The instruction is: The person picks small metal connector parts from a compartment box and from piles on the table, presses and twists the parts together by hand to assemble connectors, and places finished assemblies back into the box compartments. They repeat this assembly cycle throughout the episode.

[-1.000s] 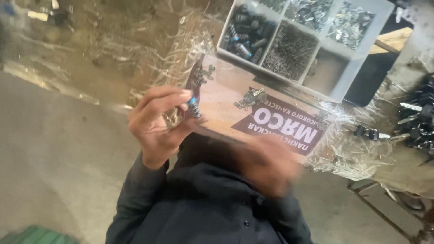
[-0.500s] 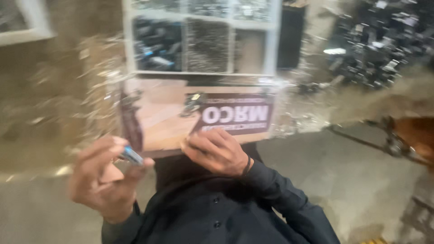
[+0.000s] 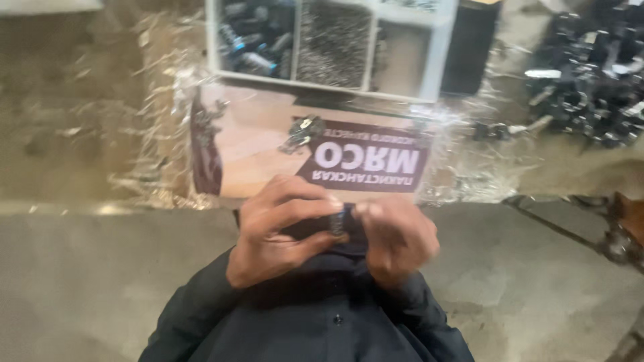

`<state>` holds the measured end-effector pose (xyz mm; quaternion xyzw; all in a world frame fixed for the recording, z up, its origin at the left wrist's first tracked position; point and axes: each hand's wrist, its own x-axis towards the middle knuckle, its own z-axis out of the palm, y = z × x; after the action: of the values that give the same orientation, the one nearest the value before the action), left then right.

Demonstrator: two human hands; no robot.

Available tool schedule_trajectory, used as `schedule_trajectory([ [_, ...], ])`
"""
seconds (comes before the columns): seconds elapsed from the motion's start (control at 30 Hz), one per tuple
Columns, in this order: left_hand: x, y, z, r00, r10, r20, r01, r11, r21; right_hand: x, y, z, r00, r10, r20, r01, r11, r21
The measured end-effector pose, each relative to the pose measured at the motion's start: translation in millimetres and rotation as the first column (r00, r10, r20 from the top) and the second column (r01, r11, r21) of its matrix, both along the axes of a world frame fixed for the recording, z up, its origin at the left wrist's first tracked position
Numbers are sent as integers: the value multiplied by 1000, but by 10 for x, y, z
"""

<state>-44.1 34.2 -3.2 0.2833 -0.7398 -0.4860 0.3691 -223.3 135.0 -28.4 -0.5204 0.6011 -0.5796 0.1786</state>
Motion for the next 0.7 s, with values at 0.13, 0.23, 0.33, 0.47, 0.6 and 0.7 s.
schedule_trajectory([
  [0.13, -17, 72, 20, 1000, 28, -1, -28, 999, 22, 99, 50, 91, 949, 63, 309, -76, 997, 30],
  [0.23, -18, 97, 21, 999, 51, 4, -51, 999, 8, 59, 14, 129, 971, 143, 190, -159, 985, 70],
  [0.33, -33, 114, 7, 998, 66, 8, -65, 998, -17, 12, -11, 147, 982, 145, 117, -163, 972, 168],
  [0.47, -50, 106, -39, 995, 86, 39, -84, 995, -49, -19, -4, 131, 993, 119, -7, -115, 975, 191],
  [0.6, -41, 104, -54, 998, 57, 18, -56, 997, -50, -130, 31, 84, 889, 185, 418, -301, 925, 231],
  [0.7, -14, 109, -45, 999, 41, -21, -42, 999, -33, -169, 40, 45, 830, 60, 555, -302, 884, 356],
])
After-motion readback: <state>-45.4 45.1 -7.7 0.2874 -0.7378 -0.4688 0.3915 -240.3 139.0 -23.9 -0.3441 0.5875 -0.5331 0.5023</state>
